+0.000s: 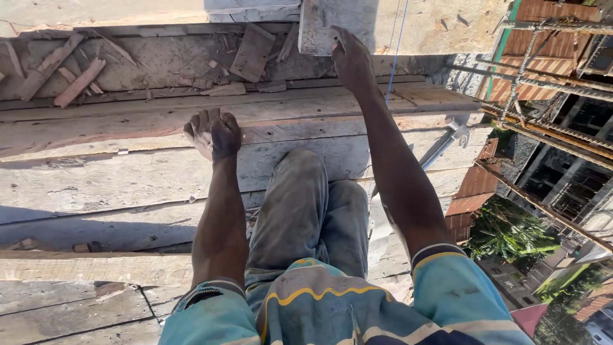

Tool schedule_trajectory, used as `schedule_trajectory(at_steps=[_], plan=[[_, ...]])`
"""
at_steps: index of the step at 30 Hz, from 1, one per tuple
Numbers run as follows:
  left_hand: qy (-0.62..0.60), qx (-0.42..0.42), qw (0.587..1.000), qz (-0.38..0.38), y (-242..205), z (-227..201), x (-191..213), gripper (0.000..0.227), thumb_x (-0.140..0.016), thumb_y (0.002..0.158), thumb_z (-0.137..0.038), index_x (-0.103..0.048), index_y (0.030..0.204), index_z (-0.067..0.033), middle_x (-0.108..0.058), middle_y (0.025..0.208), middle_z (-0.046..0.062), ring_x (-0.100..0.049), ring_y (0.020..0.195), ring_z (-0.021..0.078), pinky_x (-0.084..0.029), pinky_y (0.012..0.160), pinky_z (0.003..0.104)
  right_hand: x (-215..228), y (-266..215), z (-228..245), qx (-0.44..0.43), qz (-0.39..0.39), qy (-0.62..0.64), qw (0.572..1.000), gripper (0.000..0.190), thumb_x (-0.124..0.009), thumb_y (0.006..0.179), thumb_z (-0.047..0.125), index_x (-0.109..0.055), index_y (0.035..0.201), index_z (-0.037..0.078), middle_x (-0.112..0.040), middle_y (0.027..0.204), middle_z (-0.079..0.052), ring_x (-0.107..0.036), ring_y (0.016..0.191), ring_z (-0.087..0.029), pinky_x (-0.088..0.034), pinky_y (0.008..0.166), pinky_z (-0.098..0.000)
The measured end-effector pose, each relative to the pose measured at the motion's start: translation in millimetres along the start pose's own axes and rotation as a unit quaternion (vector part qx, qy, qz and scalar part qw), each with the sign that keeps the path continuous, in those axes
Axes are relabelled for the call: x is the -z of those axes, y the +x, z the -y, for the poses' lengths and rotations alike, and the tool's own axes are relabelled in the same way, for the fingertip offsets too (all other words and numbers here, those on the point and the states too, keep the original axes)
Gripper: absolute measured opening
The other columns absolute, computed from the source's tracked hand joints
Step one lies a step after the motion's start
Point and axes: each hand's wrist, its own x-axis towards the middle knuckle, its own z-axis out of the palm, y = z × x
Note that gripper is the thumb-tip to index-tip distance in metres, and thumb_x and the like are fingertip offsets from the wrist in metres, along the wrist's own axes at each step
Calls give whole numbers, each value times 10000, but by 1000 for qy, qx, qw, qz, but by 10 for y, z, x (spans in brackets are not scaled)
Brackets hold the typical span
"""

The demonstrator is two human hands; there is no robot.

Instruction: Hammering nails into wooden planks to construct or repair a platform at a construction site.

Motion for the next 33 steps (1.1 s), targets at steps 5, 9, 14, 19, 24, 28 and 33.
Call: schedule_trajectory(at_steps=[5,9,14,19,24,28,33], plan=[[-4,5,1000,-3,-88,12,48,183,-671,1013,-239,-787,922,-130,-690,864,115,-635,925,369,-462,929,538,-29,368,-126,-49,49,-108,992,538,-631,1185,156,-643,1709,277,-804,1594,-179,-773,1394,-450,-637,947,-623],[-11,11,1000,5,-94,31,39,161,-683,1004,-265,-750,919,-145,-687,866,99,-632,914,360,-463,936,536,133,365,216,-98,81,-101,987,574,-645,1174,155,-623,1727,308,-721,1720,-91,-737,1506,-393,-629,1065,-605],[1,4,1000,12,-95,23,47,209,-654,1045,-265,-776,935,-136,-689,912,116,-637,930,377,-461,931,542,25,320,15,-52,63,-131,988,621,-639,1201,136,-512,1793,277,-817,1494,-120,-813,1241,-386,-640,883,-601],[5,-24,1000,5,-84,51,100,198,-649,1019,-238,-759,892,-133,-653,842,91,-596,876,331,-430,892,497,-308,323,-180,-81,38,-184,979,712,-675,1174,225,-422,1825,361,-801,1297,-44,-811,1064,-352,-666,925,-585],[16,-29,999,14,-69,-14,126,262,-632,1057,-232,-825,915,-125,-725,924,115,-597,906,325,-416,938,489,-506,315,-82,-124,42,-142,981,807,-719,1184,185,-324,1880,292,-782,1257,61,-780,897,-165,-720,751,-401],[18,-32,999,11,-62,-26,122,248,-657,1077,-243,-849,977,-123,-774,985,127,-637,949,355,-425,945,500,-739,404,-84,-139,75,-210,965,919,-772,1202,266,-180,1903,221,-654,1527,-95,-780,968,-165,-766,820,-408],[18,-26,999,13,-89,19,72,273,-653,1101,-263,-839,950,-131,-787,974,104,-647,938,328,-431,949,500,-1006,261,-134,-123,13,-188,974,1101,-921,1166,275,-133,1934,230,-493,1354,-35,-516,1020,-132,-671,883,-244]])
